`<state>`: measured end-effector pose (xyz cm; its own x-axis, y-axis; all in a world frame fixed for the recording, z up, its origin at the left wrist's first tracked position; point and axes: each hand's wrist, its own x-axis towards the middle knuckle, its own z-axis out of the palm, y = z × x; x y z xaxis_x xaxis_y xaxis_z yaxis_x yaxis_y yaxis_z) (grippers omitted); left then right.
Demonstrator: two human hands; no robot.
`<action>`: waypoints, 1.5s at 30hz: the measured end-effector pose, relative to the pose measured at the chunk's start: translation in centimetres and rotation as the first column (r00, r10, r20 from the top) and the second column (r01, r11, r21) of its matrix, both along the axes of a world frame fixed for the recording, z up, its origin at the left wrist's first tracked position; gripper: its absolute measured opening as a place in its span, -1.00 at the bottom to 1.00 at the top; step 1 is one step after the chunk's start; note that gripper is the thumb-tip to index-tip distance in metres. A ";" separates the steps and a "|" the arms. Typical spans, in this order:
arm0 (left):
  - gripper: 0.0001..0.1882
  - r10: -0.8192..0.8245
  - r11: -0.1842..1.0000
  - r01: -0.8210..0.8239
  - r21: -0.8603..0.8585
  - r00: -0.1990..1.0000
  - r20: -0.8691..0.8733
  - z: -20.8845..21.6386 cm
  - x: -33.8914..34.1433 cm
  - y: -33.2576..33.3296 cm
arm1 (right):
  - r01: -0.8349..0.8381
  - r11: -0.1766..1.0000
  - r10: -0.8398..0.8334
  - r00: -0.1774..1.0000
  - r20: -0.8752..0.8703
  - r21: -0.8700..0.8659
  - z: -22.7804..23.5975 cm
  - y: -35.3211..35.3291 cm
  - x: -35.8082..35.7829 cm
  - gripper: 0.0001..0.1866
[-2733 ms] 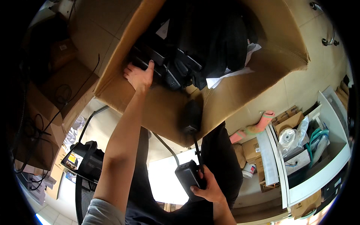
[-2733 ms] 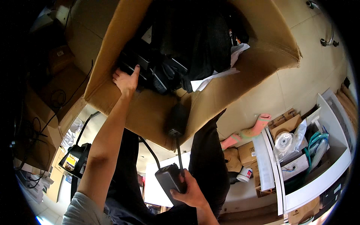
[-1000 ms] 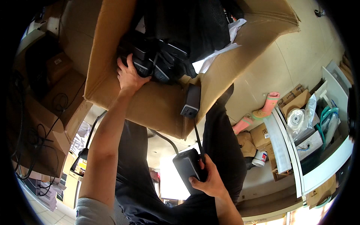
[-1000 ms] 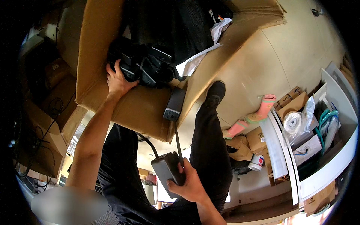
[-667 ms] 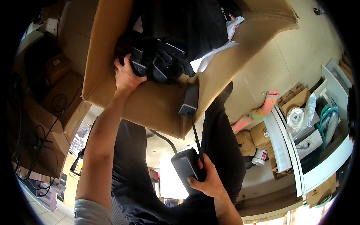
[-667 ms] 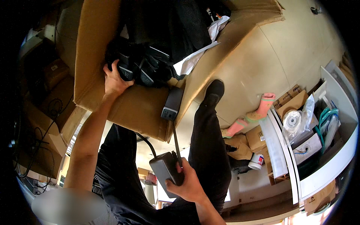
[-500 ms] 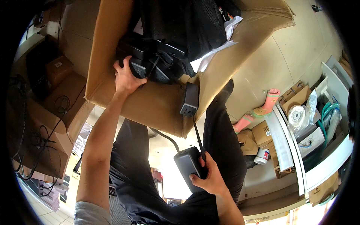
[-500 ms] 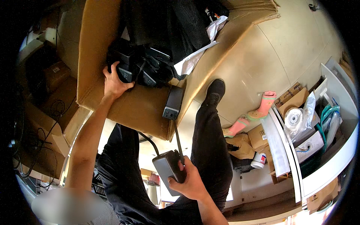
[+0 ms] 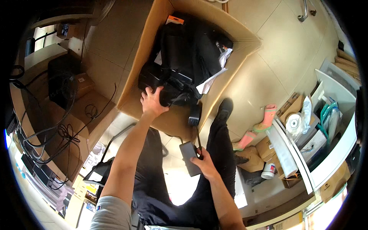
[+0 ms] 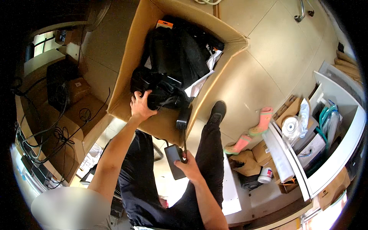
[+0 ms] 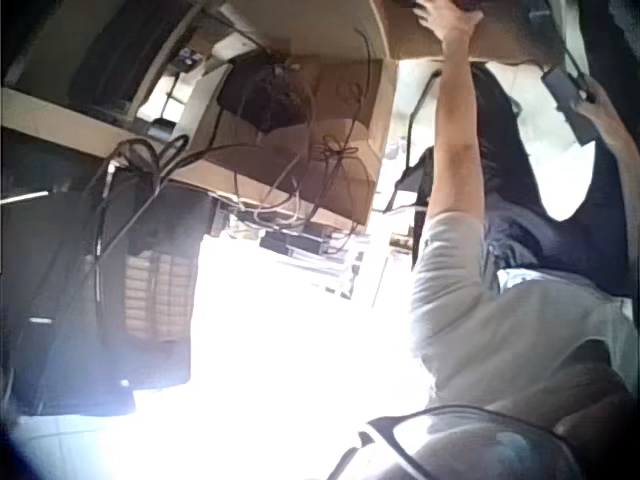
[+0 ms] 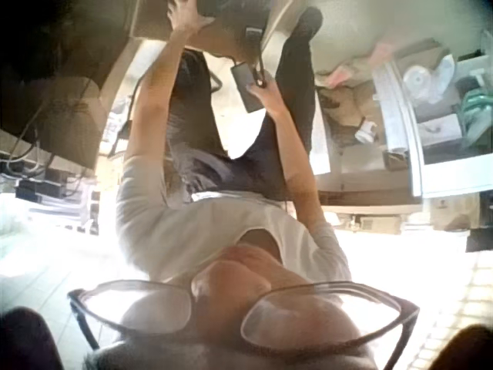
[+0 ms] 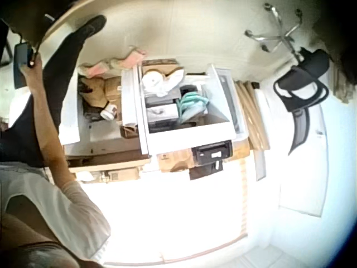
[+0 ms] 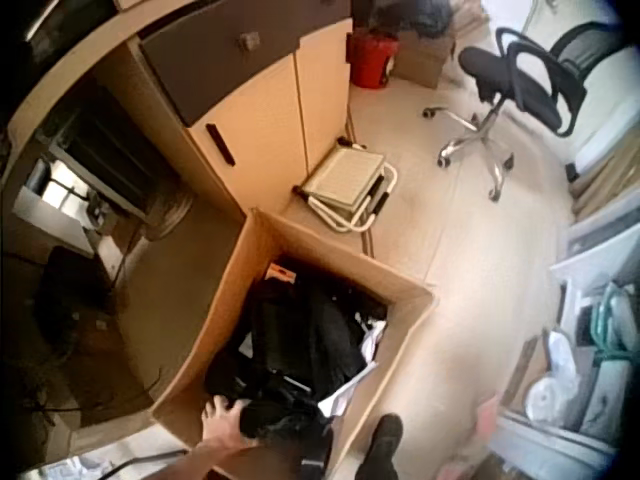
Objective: The person organizes electronic power blocks and cables by checking their connectors, placing some into a cardboard box on the floor, and arranging others on the table.
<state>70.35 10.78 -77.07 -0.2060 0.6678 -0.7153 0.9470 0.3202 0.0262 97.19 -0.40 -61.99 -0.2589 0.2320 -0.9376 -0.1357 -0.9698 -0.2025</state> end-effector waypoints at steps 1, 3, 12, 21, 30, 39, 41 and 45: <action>0.07 -0.085 0.996 0.084 -0.032 0.996 -0.039 -0.7 0.0 -0.3 | 0.036 0.998 -0.037 0.999 -0.011 -0.056 -0.5 -0.7 0.6 -0.62; 0.08 0.108 0.985 -0.120 -0.122 0.989 -0.101 -1.9 -0.2 -0.4 | 0.034 0.998 -0.035 0.999 -0.017 -0.049 -0.3 -1.0 0.5 -0.65; 0.00 -0.135 0.990 0.136 -0.043 0.990 0.044 -4.3 -3.0 -0.1 | -0.110 0.991 0.111 0.994 0.008 -0.073 0.7 0.0 1.2 -0.60; -0.21 -0.182 0.979 0.154 0.132 0.955 0.233 -8.2 -5.5 -0.6 | -0.204 0.979 0.205 0.978 0.037 -0.022 0.8 0.7 1.4 -0.60; -0.20 -0.633 0.760 0.615 -0.210 0.773 -0.028 -10.1 -2.0 3.3 | -0.175 0.981 0.179 0.983 0.039 -0.087 0.9 2.0 -0.5 -0.59; 0.12 0.226 0.782 0.132 -0.609 0.851 0.475 -4.2 -3.0 7.3 | -0.138 0.984 0.143 0.989 0.043 -0.111 0.9 2.0 0.3 -0.59; 0.14 -0.042 0.872 0.287 -0.396 0.851 0.524 -6.8 -3.1 3.6 | -0.119 0.982 0.123 0.992 0.019 -0.144 1.1 3.0 0.6 -0.59; 0.16 -0.143 0.851 0.355 -0.386 0.866 0.480 -9.4 2.1 3.5 | -0.098 0.989 0.100 0.995 0.013 -0.114 1.2 2.2 1.0 -0.59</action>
<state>72.47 14.27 -86.51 0.3112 0.2372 -0.9203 0.9242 0.1500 0.3512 98.20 1.82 -60.80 -0.2578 0.0985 -0.9611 -0.0350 -0.9951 -0.0926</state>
